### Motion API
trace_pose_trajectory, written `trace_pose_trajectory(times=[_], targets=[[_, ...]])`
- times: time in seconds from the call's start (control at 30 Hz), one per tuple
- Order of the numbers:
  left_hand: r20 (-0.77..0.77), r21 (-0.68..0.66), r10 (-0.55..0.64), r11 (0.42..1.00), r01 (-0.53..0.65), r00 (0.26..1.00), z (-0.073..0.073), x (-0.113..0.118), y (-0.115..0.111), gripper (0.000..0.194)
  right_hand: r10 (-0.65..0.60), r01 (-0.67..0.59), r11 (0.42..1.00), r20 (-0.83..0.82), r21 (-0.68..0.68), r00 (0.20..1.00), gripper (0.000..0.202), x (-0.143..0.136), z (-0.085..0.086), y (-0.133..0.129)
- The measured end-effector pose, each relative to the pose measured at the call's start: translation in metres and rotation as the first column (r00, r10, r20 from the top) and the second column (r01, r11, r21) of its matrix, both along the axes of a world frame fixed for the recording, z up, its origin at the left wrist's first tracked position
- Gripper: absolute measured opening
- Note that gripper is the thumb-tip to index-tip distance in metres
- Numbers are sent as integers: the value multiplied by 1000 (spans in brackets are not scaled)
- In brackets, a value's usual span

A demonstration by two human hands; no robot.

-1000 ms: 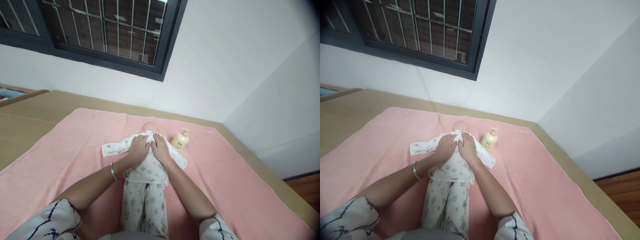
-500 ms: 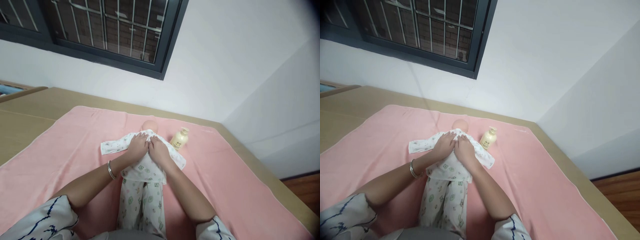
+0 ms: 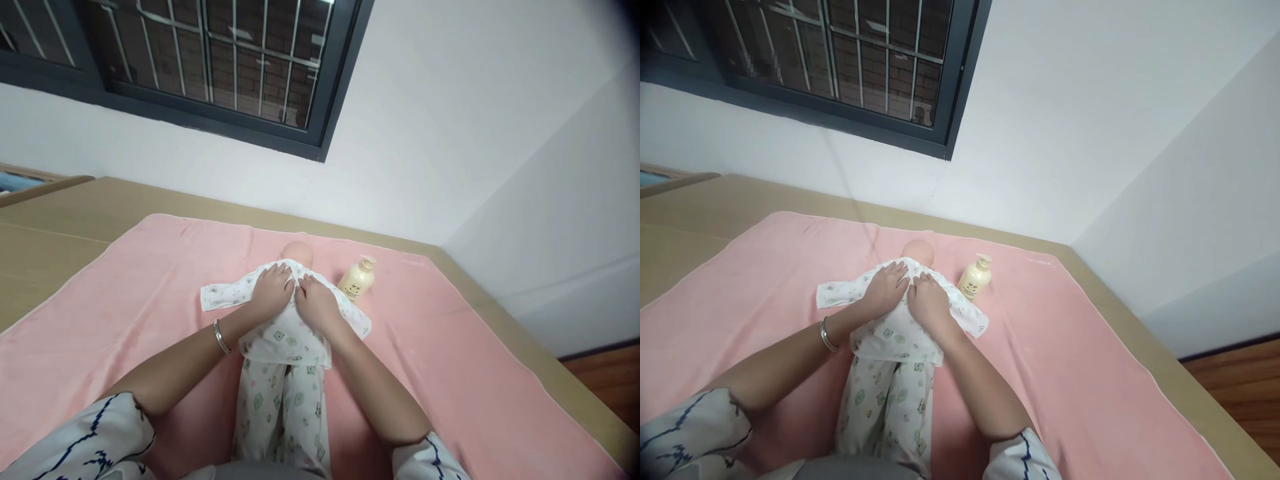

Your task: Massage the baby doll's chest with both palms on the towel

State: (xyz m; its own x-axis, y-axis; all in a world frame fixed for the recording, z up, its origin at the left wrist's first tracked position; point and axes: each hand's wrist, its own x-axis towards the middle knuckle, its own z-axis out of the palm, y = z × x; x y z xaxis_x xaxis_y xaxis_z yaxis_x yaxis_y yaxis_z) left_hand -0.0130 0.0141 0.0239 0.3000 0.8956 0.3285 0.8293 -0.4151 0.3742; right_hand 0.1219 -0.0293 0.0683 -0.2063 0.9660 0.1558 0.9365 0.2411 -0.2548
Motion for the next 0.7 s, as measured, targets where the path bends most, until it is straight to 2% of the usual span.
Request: trace_pose_trajectory(times=[0.13,0.23,0.37,0.5,0.7], targets=[[-55,47,-18,999,20,998,-1,9,-18,41,6,-6,1000,-84,-2,996,30,17,-5,20],[-53,49,-39,998,42,998,3,10,-23,40,-27,29,999,-68,17,997,32,21,-10,27],[10,-2,-38,999,38,999,6,-1,-8,39,-55,55,997,-1,48,999,35,9,-10,16],[21,-6,6,1000,-6,1000,-3,-7,8,39,-39,36,997,47,71,998,31,-4,-6,1],[15,24,29,999,-29,999,-13,-1,8,40,-61,59,997,26,57,998,33,3,1,4]])
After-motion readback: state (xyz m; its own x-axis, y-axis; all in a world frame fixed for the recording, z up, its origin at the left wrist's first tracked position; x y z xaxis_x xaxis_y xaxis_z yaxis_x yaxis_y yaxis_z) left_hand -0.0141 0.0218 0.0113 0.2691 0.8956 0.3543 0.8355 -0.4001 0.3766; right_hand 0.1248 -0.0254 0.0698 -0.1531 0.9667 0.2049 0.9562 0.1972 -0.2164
